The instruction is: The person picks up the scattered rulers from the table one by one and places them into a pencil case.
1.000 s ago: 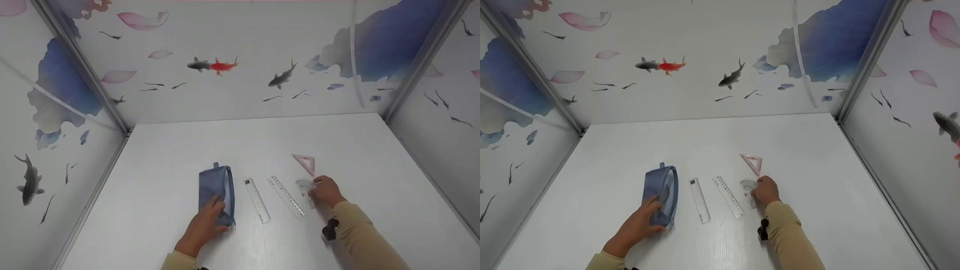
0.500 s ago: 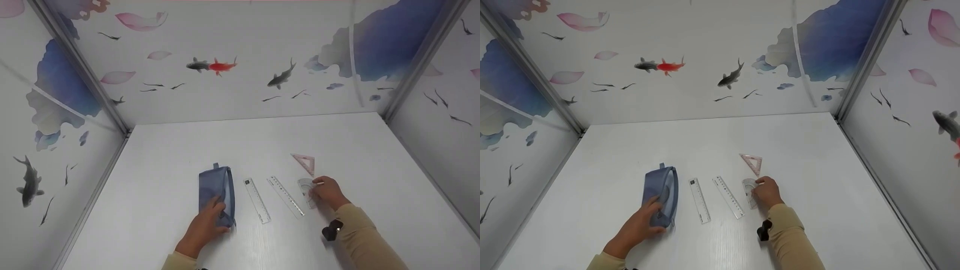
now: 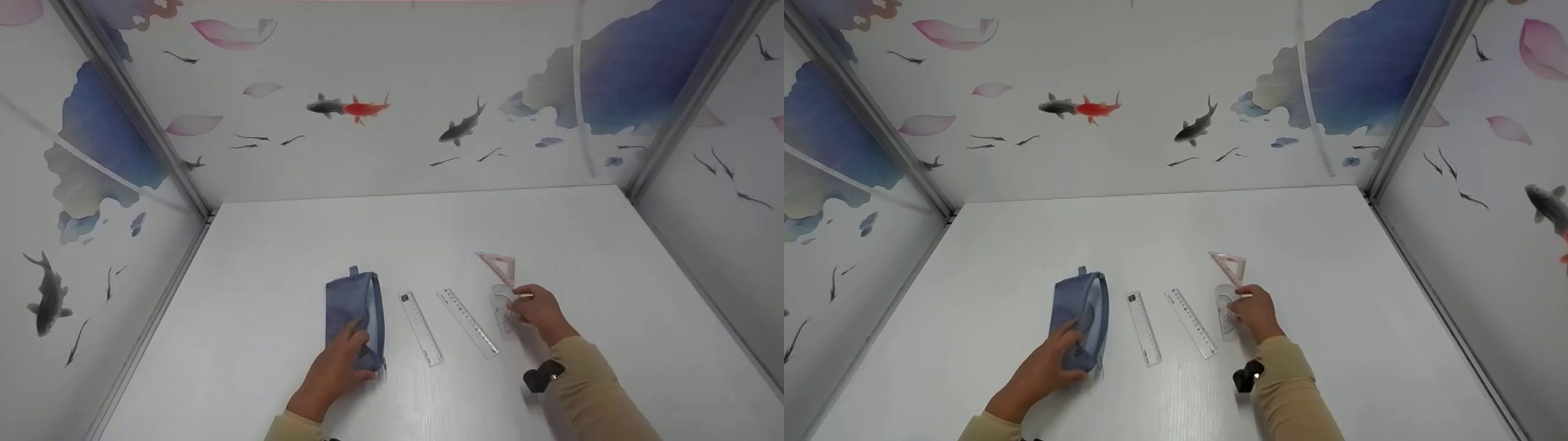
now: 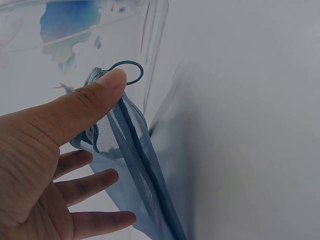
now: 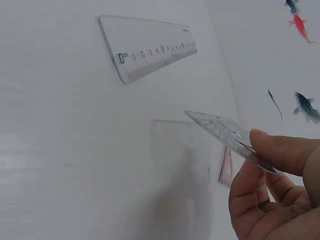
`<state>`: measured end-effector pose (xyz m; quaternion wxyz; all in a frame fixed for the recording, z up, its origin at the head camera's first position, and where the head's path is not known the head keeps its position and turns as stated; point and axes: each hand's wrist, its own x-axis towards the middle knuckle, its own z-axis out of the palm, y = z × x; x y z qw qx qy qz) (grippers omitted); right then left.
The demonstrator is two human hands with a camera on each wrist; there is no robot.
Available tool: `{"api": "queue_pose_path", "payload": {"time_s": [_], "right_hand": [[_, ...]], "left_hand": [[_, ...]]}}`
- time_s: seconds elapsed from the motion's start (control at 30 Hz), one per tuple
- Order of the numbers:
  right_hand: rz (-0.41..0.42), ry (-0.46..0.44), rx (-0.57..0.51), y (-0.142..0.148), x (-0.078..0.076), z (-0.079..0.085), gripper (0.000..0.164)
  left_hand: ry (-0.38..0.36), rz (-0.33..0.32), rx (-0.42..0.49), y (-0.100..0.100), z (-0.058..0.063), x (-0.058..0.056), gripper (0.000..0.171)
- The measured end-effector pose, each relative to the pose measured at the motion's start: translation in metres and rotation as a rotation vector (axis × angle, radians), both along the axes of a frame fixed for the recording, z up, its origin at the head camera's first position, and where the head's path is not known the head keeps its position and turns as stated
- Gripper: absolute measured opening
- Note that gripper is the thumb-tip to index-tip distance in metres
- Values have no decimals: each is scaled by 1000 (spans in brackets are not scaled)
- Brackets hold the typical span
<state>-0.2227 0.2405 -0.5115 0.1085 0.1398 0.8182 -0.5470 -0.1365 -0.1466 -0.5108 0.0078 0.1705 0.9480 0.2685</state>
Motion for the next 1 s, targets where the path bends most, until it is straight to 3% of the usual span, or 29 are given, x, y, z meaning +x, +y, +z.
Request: {"api": "queue_pose_path", "payload": {"time_s": [0.43, 1.0], "right_hand": [[-49, -7, -62, -9, 0, -2, 48], [-52, 12, -145, -35, 2, 5, 43]], "left_hand": [[10, -1, 1, -1, -3, -2, 58], [-7, 16, -10, 0, -1, 0, 61]]}}
